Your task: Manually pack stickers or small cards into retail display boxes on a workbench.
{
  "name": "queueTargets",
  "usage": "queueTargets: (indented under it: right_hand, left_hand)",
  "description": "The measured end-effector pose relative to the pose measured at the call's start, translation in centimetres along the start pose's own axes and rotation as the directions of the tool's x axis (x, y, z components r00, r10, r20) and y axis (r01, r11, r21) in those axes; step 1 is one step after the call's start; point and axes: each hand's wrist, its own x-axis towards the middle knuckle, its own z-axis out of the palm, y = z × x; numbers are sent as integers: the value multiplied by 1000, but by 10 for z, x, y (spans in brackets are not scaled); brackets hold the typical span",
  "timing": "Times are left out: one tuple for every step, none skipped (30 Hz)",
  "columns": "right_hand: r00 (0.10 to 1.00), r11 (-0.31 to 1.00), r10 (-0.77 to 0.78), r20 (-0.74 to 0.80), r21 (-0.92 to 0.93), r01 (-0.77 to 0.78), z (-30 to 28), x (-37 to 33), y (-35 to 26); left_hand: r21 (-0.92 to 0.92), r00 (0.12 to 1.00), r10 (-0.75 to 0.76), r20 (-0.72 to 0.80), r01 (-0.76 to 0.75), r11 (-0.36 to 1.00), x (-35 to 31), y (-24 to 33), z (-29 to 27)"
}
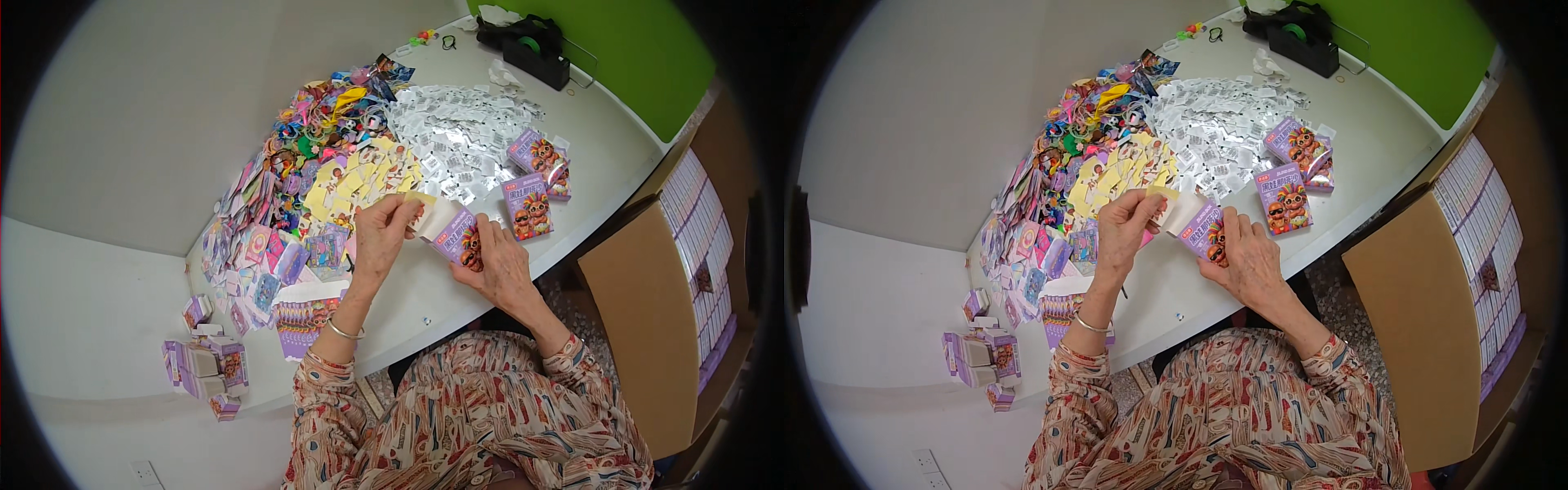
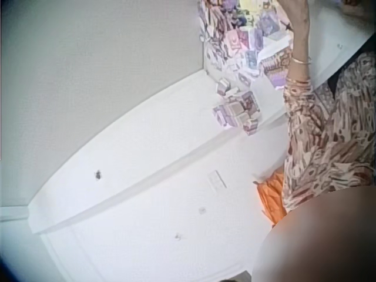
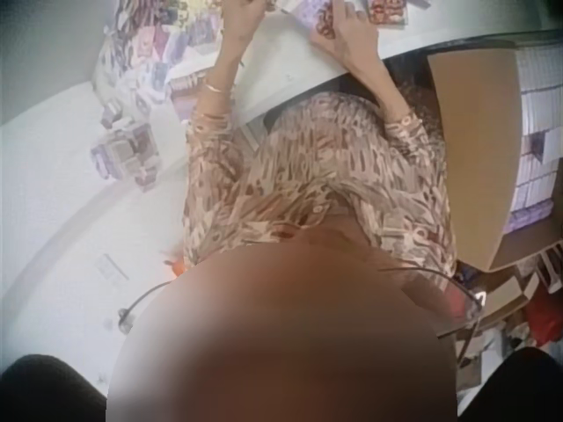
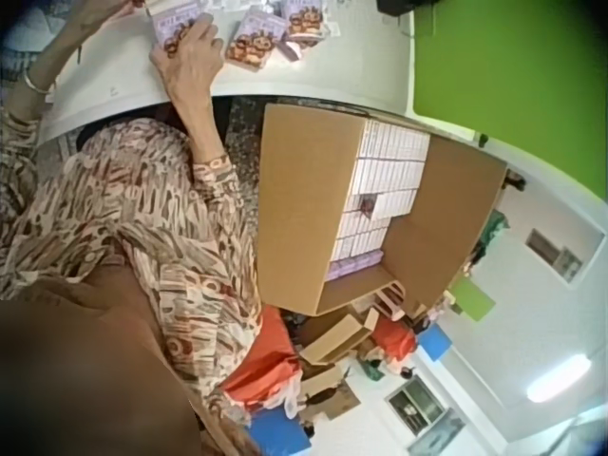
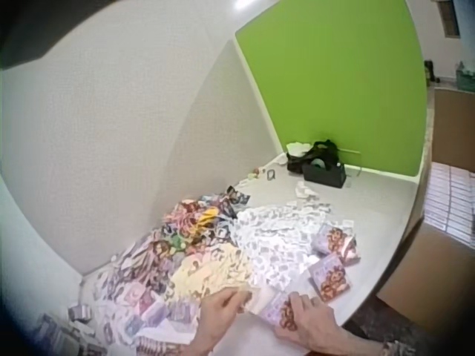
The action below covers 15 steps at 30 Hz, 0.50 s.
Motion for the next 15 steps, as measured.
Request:
queueTargets:
  right_hand:
    - [1000, 1000, -5, -16, 8, 5, -1, -1, 1]
    - [1000, 1000, -1, -13, 7, 1, -3, -3, 2]
    - [999, 1000, 9, -33, 26, -8, -5, -5, 4]
    - [998, 999, 20, -53, 44, -17, -8, -8, 6]
    - [999, 999, 22, -50, 42, -20, -12, -11, 7]
    - [993, 998, 14, -119, 59, -8, -17, -15, 9]
    - [982, 997, 8, -187, 74, 6, -23, -19, 11]
    - [983, 998, 12, -183, 70, 1, -31, -22, 14]
    - [965, 989, 82, -249, 142, -47, -40, -25, 17]
    - [939, 972, 155, -307, 217, -89, -50, -26, 16]
    - [915, 966, 194, -352, 228, -117, -62, -24, 12]
    - [912, 966, 206, -354, 220, -133, -66, -23, 17]
    - [887, 955, 269, -375, 225, -194, -70, -21, 24]
    - [868, 941, 312, -386, 248, -228, -71, -17, 25]
    - [872, 937, 323, -368, 255, -240, -72, -14, 25]
  left_hand:
    - [-1, 1000, -2, 4, 2, 1000, 2, 0, -1]
    - [-43, 1000, 23, -8, -23, 999, 5, -1, -4]
    - [-86, 999, 47, -20, -48, 995, 9, -2, -7]
    - [-89, 999, 43, -15, -44, 995, 14, -3, -12]
    - [-73, 990, 82, -114, -91, 993, 20, -4, -19]
    - [-50, 969, 121, -215, -135, 990, 26, -6, -29]
    - [-51, 970, 116, -216, -130, 990, 33, -11, -42]
    - [248, 934, 228, -276, -161, 955, 42, -17, -57]
    - [529, 886, 355, -299, -156, 834, 46, -22, -65]
    - [528, 886, 354, -301, -155, 835, 47, -29, -65]
    - [690, 791, 562, -242, -267, 673, 50, -37, -59]
    - [815, 666, 733, -138, -344, 466, 52, -38, -47]
    - [697, 795, 588, -151, -336, 633, 46, -41, -26]
    - [612, 831, 554, -54, -411, 676, 38, -46, -16]
    - [501, 850, 523, 53, -476, 723, 34, -53, -2]
